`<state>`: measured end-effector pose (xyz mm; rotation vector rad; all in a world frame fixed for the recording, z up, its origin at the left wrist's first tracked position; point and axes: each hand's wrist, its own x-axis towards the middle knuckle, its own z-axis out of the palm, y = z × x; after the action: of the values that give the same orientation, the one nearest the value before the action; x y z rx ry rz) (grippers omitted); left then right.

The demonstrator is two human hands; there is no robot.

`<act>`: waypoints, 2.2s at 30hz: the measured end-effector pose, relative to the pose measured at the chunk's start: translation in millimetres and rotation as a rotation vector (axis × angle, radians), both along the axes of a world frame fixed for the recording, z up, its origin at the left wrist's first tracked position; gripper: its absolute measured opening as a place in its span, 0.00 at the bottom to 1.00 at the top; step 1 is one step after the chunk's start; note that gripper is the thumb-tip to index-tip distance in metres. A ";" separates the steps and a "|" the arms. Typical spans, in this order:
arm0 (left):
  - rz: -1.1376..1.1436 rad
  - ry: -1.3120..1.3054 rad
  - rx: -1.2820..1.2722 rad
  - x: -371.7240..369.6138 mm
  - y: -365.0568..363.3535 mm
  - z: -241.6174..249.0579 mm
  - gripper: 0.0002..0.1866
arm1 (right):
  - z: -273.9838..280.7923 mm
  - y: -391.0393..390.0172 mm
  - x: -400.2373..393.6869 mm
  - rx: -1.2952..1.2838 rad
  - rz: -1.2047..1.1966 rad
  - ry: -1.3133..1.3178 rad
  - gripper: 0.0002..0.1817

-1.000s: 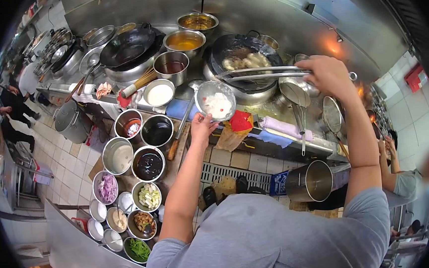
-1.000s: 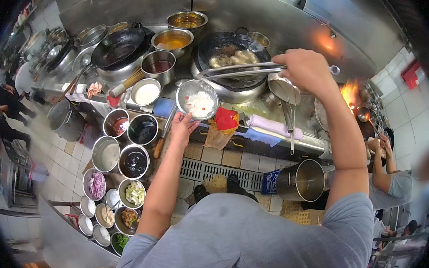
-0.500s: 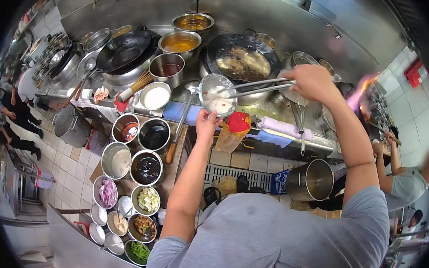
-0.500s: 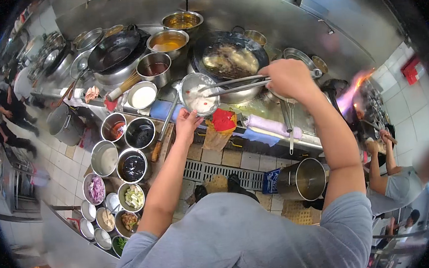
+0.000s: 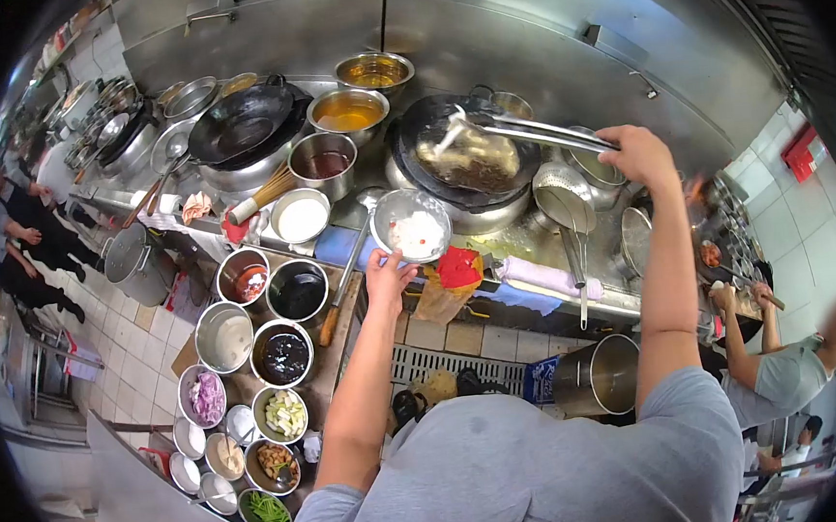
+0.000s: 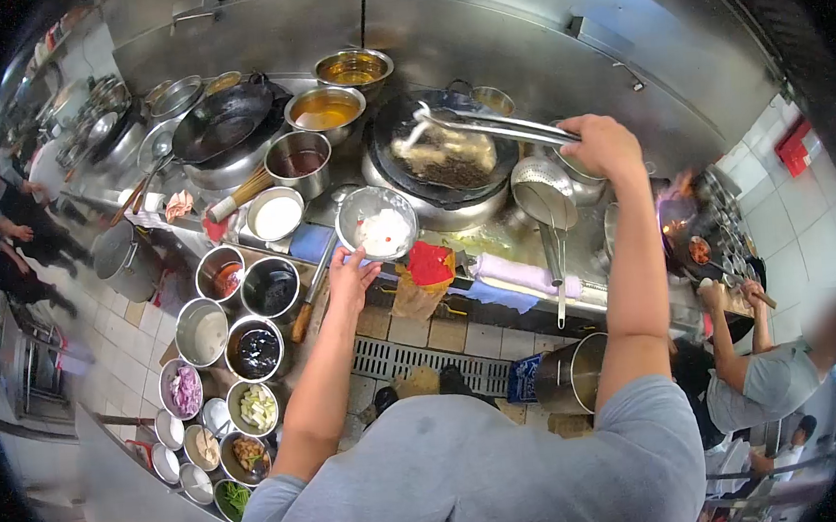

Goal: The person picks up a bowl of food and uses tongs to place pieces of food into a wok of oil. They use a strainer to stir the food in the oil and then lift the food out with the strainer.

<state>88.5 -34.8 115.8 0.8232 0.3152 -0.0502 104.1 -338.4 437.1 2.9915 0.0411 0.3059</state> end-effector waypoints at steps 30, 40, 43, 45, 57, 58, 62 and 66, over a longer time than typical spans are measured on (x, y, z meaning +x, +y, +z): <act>0.230 -0.110 -0.044 -15.9 -0.3 -5.8 0.04 | -28.4 94.0 -57.6 -0.171 0.345 0.048 0.18; 0.132 -0.055 -0.161 -6.2 2.9 8.0 0.08 | 6.2 34.1 -54.5 0.027 0.092 -0.102 0.20; 0.126 -0.047 -0.193 -10.9 4.8 16.2 0.09 | -20.0 16.7 -19.1 0.045 -0.021 -0.059 0.19; 0.091 -0.029 -0.187 -14.6 6.0 17.0 0.08 | -49.8 -4.1 20.5 0.018 -0.020 0.070 0.18; 0.118 -0.044 -0.022 -19.7 20.2 -8.4 0.06 | -26.7 85.0 -2.2 -0.138 0.141 0.009 0.19; 0.121 -0.051 0.026 -19.3 22.6 -9.4 0.05 | -17.5 94.8 -14.9 -0.205 0.264 0.031 0.19; 0.122 -0.177 0.158 -14.2 17.1 -18.9 0.04 | -9.9 118.8 -34.7 -0.382 0.448 0.060 0.16; 0.092 -0.229 0.222 -11.8 4.9 -16.2 0.03 | -30.5 124.5 -16.0 -0.527 0.395 0.195 0.17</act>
<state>76.8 -29.9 99.6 1.0230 0.1429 0.1666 88.1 -213.8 406.6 2.4549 0.6308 0.0267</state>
